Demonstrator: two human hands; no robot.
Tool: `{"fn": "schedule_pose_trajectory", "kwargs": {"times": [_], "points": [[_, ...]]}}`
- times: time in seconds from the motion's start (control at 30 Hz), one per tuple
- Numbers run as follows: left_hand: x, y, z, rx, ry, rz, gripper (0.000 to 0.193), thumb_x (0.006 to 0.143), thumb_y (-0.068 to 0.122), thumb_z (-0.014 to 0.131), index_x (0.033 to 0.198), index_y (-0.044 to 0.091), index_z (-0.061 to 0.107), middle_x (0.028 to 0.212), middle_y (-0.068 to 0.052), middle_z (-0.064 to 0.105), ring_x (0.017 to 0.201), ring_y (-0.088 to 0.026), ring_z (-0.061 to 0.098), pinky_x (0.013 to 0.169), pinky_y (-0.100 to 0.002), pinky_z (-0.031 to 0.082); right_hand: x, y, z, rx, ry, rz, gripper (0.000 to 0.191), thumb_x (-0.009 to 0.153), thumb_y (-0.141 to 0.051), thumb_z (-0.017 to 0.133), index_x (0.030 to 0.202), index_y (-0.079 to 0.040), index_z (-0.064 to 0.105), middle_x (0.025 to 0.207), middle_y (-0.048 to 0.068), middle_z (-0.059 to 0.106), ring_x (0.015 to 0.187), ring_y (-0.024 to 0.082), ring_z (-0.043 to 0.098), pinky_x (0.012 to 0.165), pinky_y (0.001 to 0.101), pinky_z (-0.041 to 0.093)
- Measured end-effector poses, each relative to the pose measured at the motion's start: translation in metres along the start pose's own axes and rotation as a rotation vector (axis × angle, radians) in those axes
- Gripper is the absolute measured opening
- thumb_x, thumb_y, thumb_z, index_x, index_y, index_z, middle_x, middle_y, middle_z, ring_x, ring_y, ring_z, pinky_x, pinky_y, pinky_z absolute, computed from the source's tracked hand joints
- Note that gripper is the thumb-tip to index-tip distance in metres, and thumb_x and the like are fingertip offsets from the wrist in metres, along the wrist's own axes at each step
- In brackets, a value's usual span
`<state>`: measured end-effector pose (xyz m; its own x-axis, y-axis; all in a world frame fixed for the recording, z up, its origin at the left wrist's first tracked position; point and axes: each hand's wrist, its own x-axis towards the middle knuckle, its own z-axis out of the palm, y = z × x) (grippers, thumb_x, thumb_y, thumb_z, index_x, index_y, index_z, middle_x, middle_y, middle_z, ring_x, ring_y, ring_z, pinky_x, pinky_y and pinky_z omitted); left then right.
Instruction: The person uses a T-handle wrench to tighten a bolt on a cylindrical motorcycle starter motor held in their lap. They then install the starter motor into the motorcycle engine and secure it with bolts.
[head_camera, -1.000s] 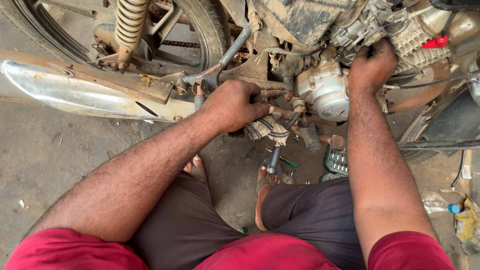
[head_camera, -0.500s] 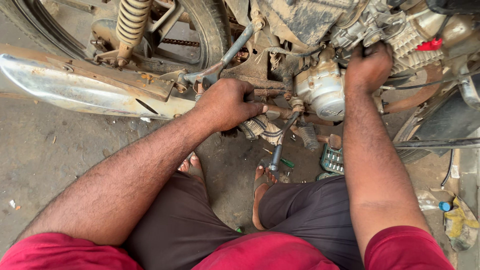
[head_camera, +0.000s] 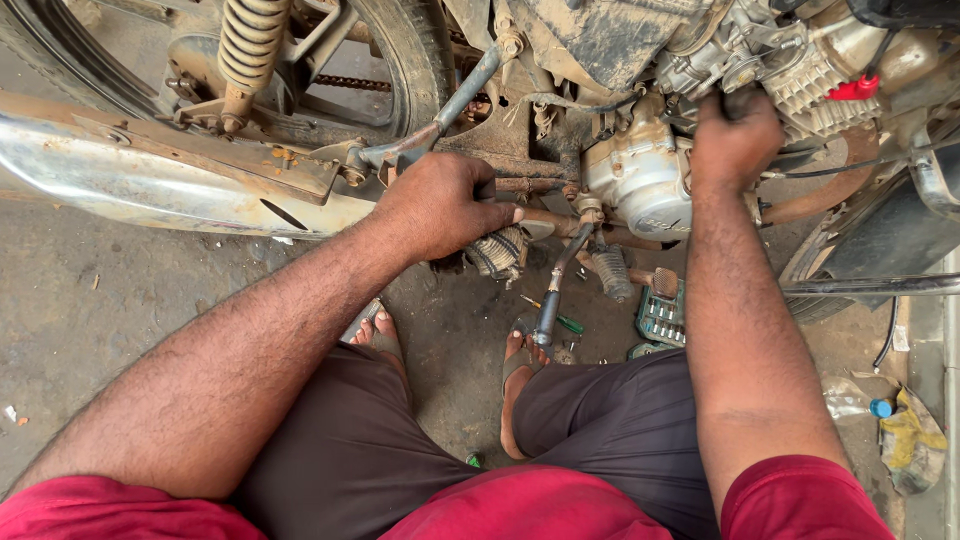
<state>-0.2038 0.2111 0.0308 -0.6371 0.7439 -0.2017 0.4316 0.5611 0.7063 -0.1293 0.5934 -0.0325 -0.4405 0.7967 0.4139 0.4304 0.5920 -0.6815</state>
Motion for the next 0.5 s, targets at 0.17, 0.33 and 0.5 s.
{"fn": "schedule_pose_trajectory", "kwargs": {"times": [0.17,0.33,0.5], "points": [[0.004,-0.002,0.0,-0.008,-0.005,-0.02,0.045,0.083,0.05,0.078,0.085,0.006,0.073,0.079,-0.012,0.072,0.076,-0.025,0.073,0.071,-0.044,0.059,0.001,0.003,-0.007,-0.095,0.005,-0.04,0.034,0.089,-0.018,0.087,0.113,-0.002,0.069,0.101,0.011,0.075,0.085,0.018,0.074,0.079,0.0389,0.062],[0.009,-0.014,0.01,-0.038,0.115,0.082,0.043,0.082,0.049,0.081,0.095,0.008,0.075,0.079,-0.014,0.072,0.072,-0.027,0.072,0.069,-0.045,0.058,0.005,0.02,-0.007,-0.017,-0.02,-0.319,0.018,0.101,-0.008,0.084,0.111,0.002,0.073,0.109,0.016,0.078,0.097,0.026,0.078,0.089,0.0434,0.063],[0.013,-0.03,0.016,-0.003,0.21,0.197,0.044,0.082,0.047,0.084,0.083,0.005,0.073,0.072,-0.015,0.07,0.068,-0.031,0.069,0.065,-0.046,0.055,0.003,0.029,-0.006,0.02,0.071,-0.442,0.021,0.099,-0.004,0.079,0.108,0.008,0.064,0.107,0.018,0.067,0.1,0.026,0.072,0.084,0.0445,0.057]]}}
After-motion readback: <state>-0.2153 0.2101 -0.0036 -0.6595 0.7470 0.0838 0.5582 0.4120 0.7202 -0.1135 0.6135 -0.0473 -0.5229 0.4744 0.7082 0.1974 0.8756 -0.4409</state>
